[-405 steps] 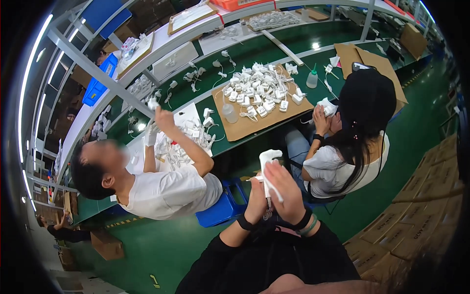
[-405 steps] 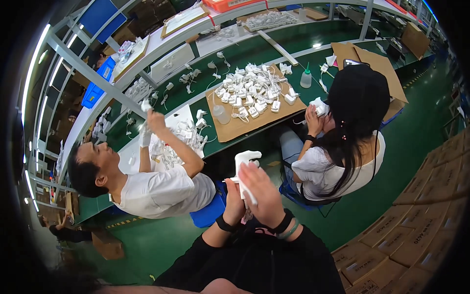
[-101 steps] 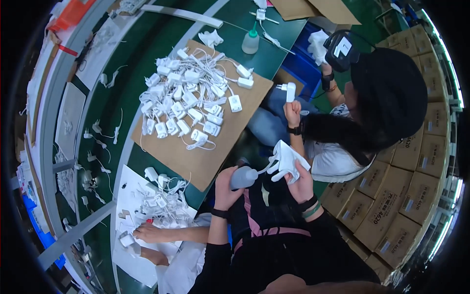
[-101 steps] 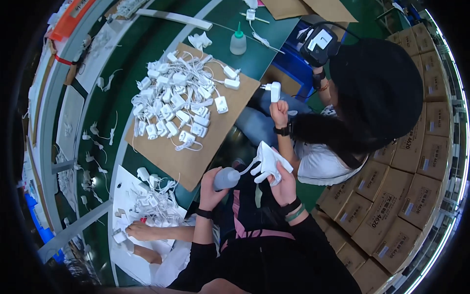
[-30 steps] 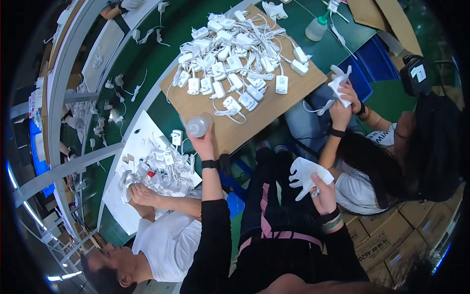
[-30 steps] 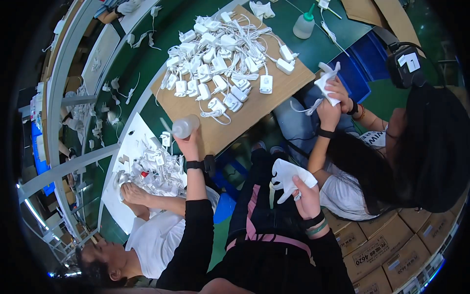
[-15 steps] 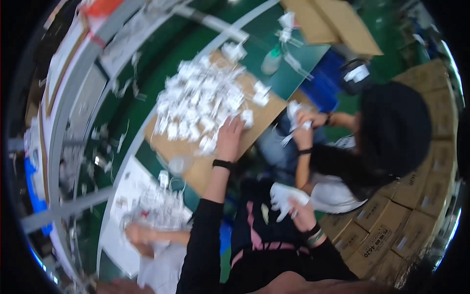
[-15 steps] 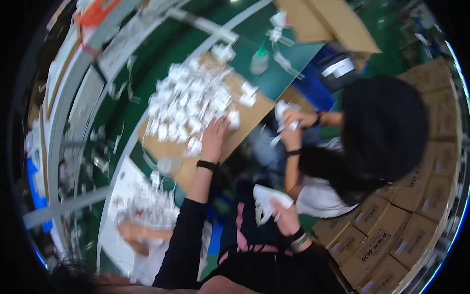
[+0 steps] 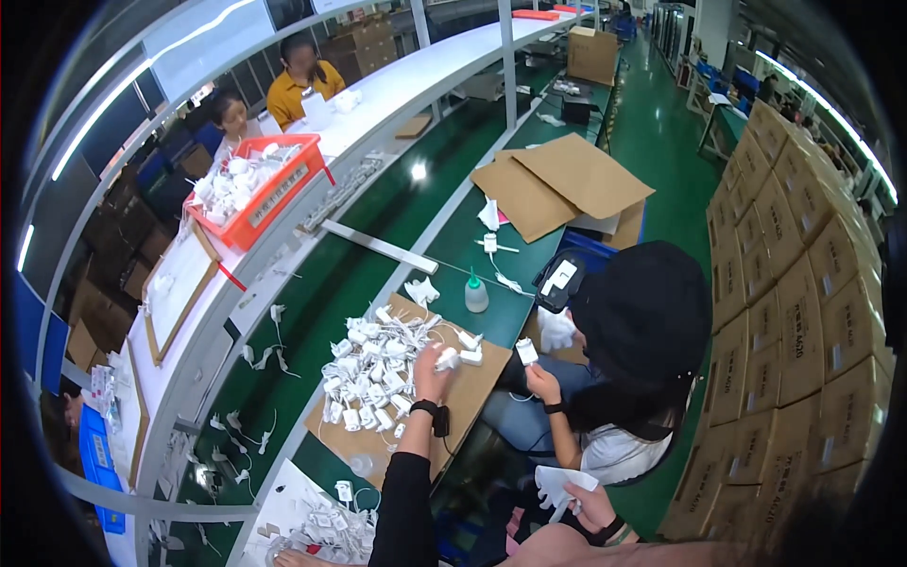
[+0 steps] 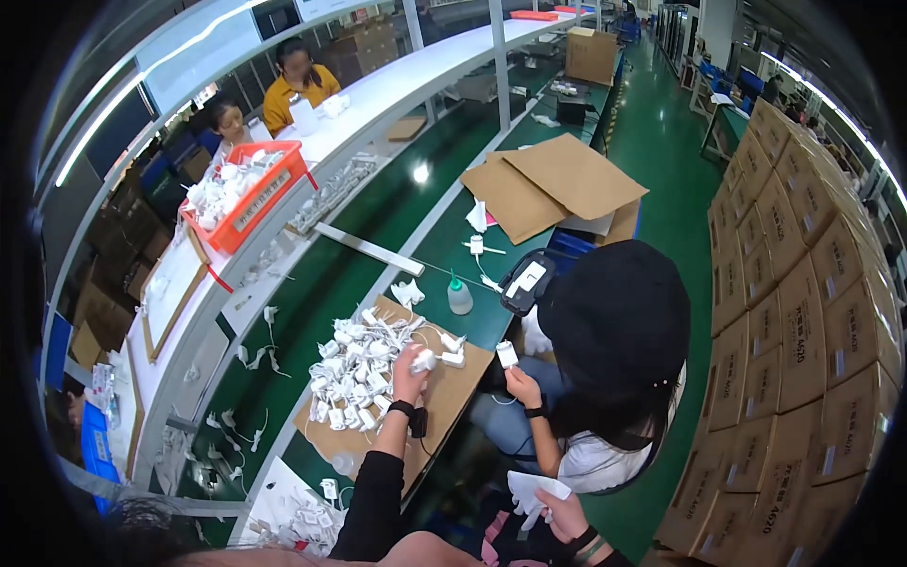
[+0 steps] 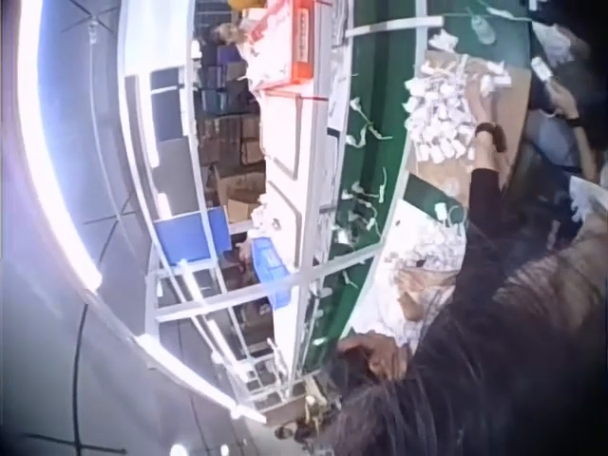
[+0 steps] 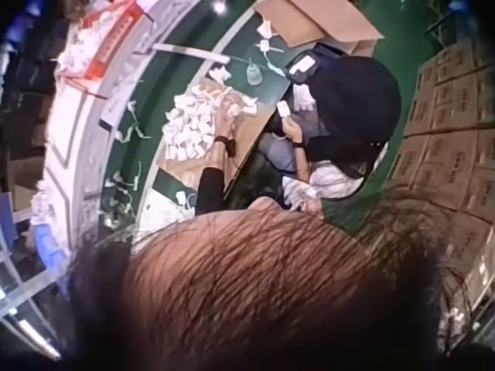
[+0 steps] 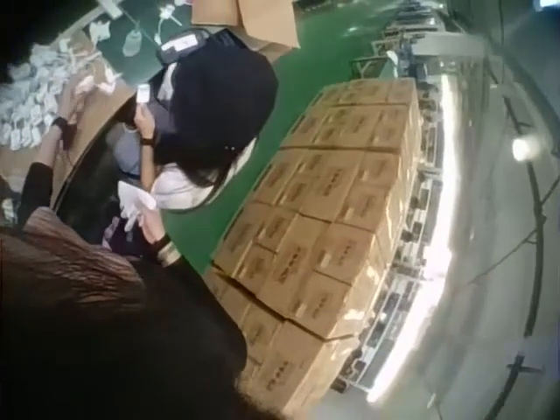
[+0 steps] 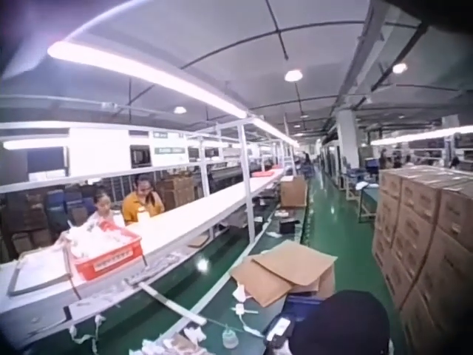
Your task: The person picks up a power adapter and wipes it with a cloth, then applies liquid from a bottle to the cloth before wiping another adapter and placing it on a cardboard sheet.
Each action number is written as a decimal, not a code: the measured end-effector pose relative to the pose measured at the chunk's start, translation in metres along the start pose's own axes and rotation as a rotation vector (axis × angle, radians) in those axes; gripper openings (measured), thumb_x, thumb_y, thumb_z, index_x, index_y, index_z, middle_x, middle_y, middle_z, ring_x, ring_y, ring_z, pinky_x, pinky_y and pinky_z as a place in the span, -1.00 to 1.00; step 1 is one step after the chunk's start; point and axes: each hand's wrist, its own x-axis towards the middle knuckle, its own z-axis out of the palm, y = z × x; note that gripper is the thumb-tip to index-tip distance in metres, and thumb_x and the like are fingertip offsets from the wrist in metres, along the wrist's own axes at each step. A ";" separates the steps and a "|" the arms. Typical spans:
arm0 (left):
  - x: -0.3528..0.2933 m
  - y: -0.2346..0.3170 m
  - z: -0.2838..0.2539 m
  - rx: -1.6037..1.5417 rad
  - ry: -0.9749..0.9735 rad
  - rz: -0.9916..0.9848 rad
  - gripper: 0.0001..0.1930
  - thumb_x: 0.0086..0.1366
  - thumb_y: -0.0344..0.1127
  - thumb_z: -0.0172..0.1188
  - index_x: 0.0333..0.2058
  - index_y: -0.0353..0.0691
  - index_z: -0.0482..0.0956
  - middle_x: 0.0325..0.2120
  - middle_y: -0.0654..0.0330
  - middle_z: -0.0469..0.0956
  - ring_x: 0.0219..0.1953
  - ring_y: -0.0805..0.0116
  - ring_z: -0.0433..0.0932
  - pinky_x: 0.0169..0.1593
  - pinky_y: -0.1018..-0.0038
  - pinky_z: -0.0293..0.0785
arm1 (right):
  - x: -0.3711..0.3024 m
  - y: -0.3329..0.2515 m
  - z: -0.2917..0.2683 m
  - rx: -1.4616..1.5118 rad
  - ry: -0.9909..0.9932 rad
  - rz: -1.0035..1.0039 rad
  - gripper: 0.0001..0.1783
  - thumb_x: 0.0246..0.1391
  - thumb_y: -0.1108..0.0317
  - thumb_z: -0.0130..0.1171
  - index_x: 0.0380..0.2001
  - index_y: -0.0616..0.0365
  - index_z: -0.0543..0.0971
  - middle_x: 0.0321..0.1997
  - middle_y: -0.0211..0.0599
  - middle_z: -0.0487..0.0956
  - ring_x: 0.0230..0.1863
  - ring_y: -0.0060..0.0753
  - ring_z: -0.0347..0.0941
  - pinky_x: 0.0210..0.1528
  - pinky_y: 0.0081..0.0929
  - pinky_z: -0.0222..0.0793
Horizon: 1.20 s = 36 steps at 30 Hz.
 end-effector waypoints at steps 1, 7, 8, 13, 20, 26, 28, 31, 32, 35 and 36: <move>0.005 0.009 -0.009 0.007 0.007 0.008 -0.48 -0.19 -0.46 0.30 -0.14 0.00 0.47 -0.06 0.19 0.42 0.11 0.14 0.31 0.16 0.22 0.19 | 0.002 0.000 0.000 0.012 -0.014 0.009 -0.73 0.10 0.43 0.04 -0.11 0.26 0.46 -0.28 -0.33 0.57 -0.36 -0.57 0.47 -0.44 -0.71 0.25; 0.023 0.093 -0.080 -0.272 0.601 0.167 -0.45 -0.04 -0.39 0.32 -0.04 -0.26 0.32 -0.14 0.11 0.42 -0.02 0.25 0.37 0.07 0.39 0.26 | 0.005 -0.012 0.010 0.001 -0.126 0.044 -0.71 0.13 0.42 0.01 -0.08 0.27 0.45 -0.24 -0.25 0.59 -0.26 -0.44 0.53 -0.36 -0.66 0.32; 0.013 0.104 -0.091 -0.227 0.608 0.165 -0.46 0.06 -0.30 0.27 -0.01 -0.23 0.25 -0.16 0.13 0.39 -0.09 0.30 0.38 0.02 0.42 0.28 | 0.007 -0.013 0.011 -0.016 -0.141 0.069 -0.70 0.13 0.42 0.00 -0.07 0.27 0.44 -0.24 -0.25 0.59 -0.27 -0.44 0.53 -0.36 -0.66 0.32; -0.053 0.176 -0.108 -0.504 0.544 -0.008 -0.60 0.28 -0.13 0.03 -0.01 -0.19 0.22 -0.33 0.25 0.37 -0.31 0.46 0.38 -0.20 0.55 0.34 | 0.022 -0.003 0.016 0.030 -0.256 0.102 -0.69 0.13 0.42 0.00 -0.05 0.27 0.43 -0.20 -0.25 0.57 -0.24 -0.46 0.52 -0.29 -0.65 0.33; -0.176 0.212 -0.045 -0.829 0.330 -0.728 -0.66 0.34 -0.22 -0.05 0.05 -0.11 0.26 -0.32 0.26 0.45 -0.32 0.44 0.45 -0.31 0.50 0.44 | 0.030 0.002 0.057 -0.104 -0.291 -0.264 -0.63 0.17 0.41 -0.08 0.04 0.27 0.37 0.00 -0.18 0.48 -0.01 -0.38 0.43 -0.01 -0.54 0.30; -0.209 0.228 -0.011 -0.946 0.321 -0.688 -0.57 0.36 0.02 -0.19 0.06 -0.10 0.27 -0.21 0.19 0.46 -0.18 0.33 0.46 -0.15 0.37 0.46 | 0.011 -0.008 0.094 -0.918 -0.563 -1.088 -0.54 0.11 0.44 -0.10 0.11 0.26 0.32 0.16 -0.14 0.36 0.23 -0.19 0.23 0.22 -0.38 0.14; -0.210 0.236 -0.021 -1.311 0.402 -0.732 -0.48 0.36 0.14 -0.30 0.03 -0.15 0.29 -0.17 0.17 0.45 -0.14 0.28 0.45 -0.07 0.38 0.43 | 0.009 -0.003 0.090 -1.054 -0.674 -1.184 -0.53 0.08 0.44 -0.07 0.10 0.26 0.33 0.18 -0.14 0.33 0.25 -0.17 0.19 0.24 -0.34 0.11; -0.212 0.242 -0.016 -1.240 0.429 -0.806 -0.37 0.32 0.24 -0.41 0.07 -0.14 0.27 -0.12 0.16 0.44 -0.11 0.25 0.45 -0.02 0.35 0.40 | 0.013 -0.005 0.087 -1.132 -0.714 -1.223 -0.52 0.06 0.44 -0.06 0.10 0.26 0.34 0.19 -0.15 0.32 0.26 -0.17 0.17 0.26 -0.32 0.09; -0.213 0.243 -0.014 -1.200 0.449 -0.838 -0.32 0.30 0.29 -0.47 0.08 -0.14 0.26 -0.10 0.16 0.44 -0.10 0.24 0.45 0.00 0.33 0.38 | 0.017 -0.007 0.086 -1.135 -0.702 -1.219 -0.52 0.06 0.44 -0.06 0.10 0.24 0.34 0.19 -0.16 0.31 0.27 -0.18 0.16 0.26 -0.33 0.08; -0.214 0.246 -0.017 -1.314 0.365 -0.706 -0.34 0.31 0.27 -0.47 0.08 -0.13 0.26 -0.06 0.16 0.42 -0.08 0.25 0.44 0.03 0.33 0.35 | 0.015 -0.005 0.083 -1.143 -0.714 -1.224 -0.52 0.06 0.42 -0.05 0.11 0.22 0.34 0.20 -0.17 0.31 0.27 -0.19 0.15 0.26 -0.33 0.07; -0.214 0.245 -0.018 -1.367 0.323 -0.640 -0.34 0.32 0.26 -0.46 0.08 -0.12 0.26 -0.04 0.16 0.41 -0.07 0.25 0.43 0.05 0.33 0.34 | 0.013 -0.003 0.082 -1.146 -0.740 -1.231 -0.51 0.06 0.41 -0.04 0.11 0.21 0.34 0.20 -0.17 0.32 0.28 -0.19 0.15 0.27 -0.33 0.07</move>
